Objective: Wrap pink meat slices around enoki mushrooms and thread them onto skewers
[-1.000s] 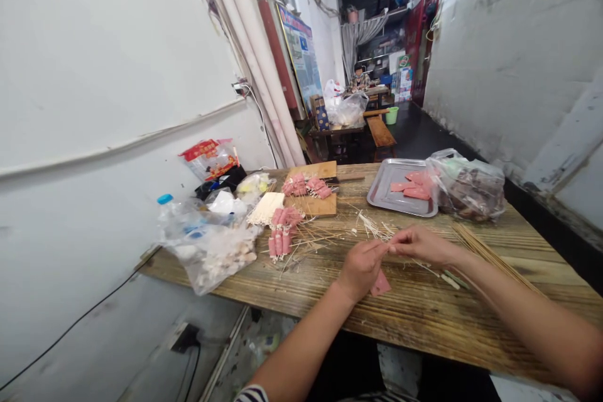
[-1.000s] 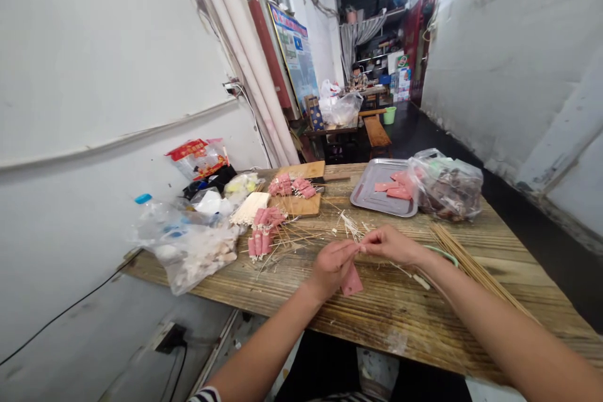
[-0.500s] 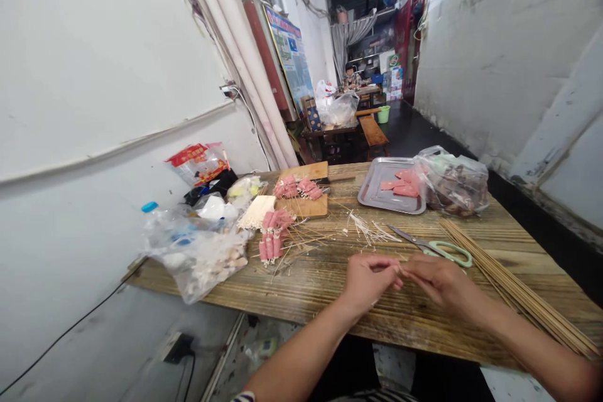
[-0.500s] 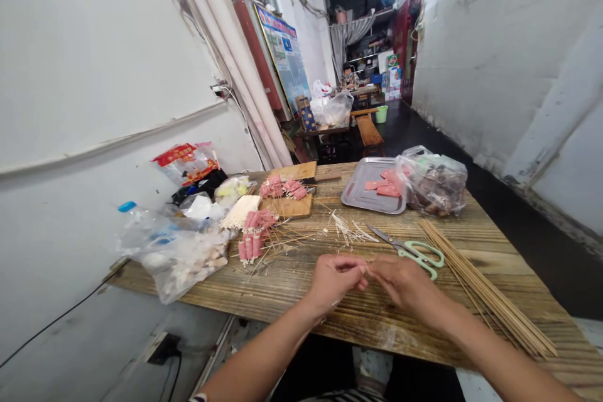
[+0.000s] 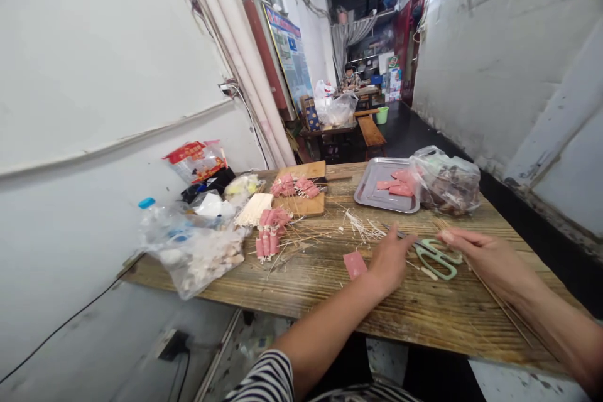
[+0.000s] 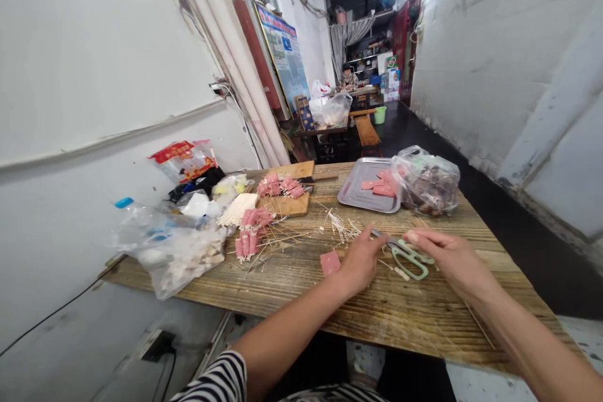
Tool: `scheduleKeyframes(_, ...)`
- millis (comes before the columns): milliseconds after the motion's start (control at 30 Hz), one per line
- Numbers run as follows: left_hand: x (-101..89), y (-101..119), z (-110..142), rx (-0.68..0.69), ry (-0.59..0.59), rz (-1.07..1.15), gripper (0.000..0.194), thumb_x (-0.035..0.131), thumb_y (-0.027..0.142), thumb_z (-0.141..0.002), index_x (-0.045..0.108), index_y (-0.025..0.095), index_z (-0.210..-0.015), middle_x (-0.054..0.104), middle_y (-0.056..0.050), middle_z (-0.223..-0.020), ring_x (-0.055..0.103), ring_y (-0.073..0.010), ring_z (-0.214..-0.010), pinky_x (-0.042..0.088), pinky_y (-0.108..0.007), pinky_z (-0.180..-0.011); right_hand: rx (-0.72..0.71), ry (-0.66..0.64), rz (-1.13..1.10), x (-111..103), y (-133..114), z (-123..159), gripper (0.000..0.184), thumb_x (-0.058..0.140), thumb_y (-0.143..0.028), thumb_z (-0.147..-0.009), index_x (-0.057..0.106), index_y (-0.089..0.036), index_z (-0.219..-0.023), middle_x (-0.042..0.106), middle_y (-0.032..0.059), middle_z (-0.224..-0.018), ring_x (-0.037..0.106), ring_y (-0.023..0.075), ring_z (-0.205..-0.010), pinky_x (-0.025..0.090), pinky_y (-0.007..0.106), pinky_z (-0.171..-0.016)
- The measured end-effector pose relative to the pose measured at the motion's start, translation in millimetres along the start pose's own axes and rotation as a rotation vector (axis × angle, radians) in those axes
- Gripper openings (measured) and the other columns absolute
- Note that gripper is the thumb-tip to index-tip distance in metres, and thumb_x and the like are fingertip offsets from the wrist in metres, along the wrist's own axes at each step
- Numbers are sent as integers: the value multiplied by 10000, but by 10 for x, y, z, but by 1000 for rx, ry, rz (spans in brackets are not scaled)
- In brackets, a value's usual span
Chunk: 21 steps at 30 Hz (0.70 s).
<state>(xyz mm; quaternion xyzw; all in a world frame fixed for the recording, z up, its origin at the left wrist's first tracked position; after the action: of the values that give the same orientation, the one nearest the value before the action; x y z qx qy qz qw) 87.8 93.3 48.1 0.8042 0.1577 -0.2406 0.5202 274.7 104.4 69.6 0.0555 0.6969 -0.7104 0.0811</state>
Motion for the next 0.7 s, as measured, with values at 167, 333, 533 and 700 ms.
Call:
scheduleKeyframes(167, -128, 173, 3, -153, 52, 514, 241, 590, 203, -858, 739, 174, -1045, 717, -96, -1112, 641, -229, -1067, 469, -412, -998, 81, -128, -377, 437, -76, -30, 408, 784, -533, -618, 745, -230, -889, 696, 73, -1091, 548, 252, -1167, 426, 387, -1023)
scheduleKeyframes(333, -188, 40, 122, -473, 128, 1078, 427, 837, 436, -618, 765, 136, -913, 745, -82, -903, 648, -166, -815, 483, -312, -839, 178, -169, -591, 948, -127, 11, 399, 827, -496, -566, 744, -231, -853, 709, 61, -997, 615, 226, -1004, 483, 367, -940)
scheduleKeyframes(533, -325, -125, 295, -653, 269, 1325, 494, 938, 384, -416, 748, 96, -769, 701, -71, -738, 608, -128, -684, 473, -263, -730, -22, -38, -372, 1307, -166, 95, 331, 721, -538, -689, 735, -251, -854, 686, 68, -1099, 563, 257, -1129, 402, 419, -1042)
scheduleKeyframes(700, -489, -138, 515, -671, 148, 1386, 463, 924, 380, -484, 708, 120, -800, 655, -16, -692, 591, -111, -629, 490, -261, -667, -253, -176, 26, 1452, -310, 227, 474, 502, -628, -824, 729, -225, -924, 672, 82, -1124, 573, 250, -1097, 391, 415, -1037)
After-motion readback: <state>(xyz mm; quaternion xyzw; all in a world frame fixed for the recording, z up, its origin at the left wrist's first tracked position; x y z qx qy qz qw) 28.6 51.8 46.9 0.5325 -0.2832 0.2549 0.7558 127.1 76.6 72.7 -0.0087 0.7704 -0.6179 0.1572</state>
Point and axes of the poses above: each hand's wrist, its own z-axis away from the middle knuckle, its own x-axis out of the palm, y = z × x, the point moved 4 cm from there along -z, towards the middle knuckle
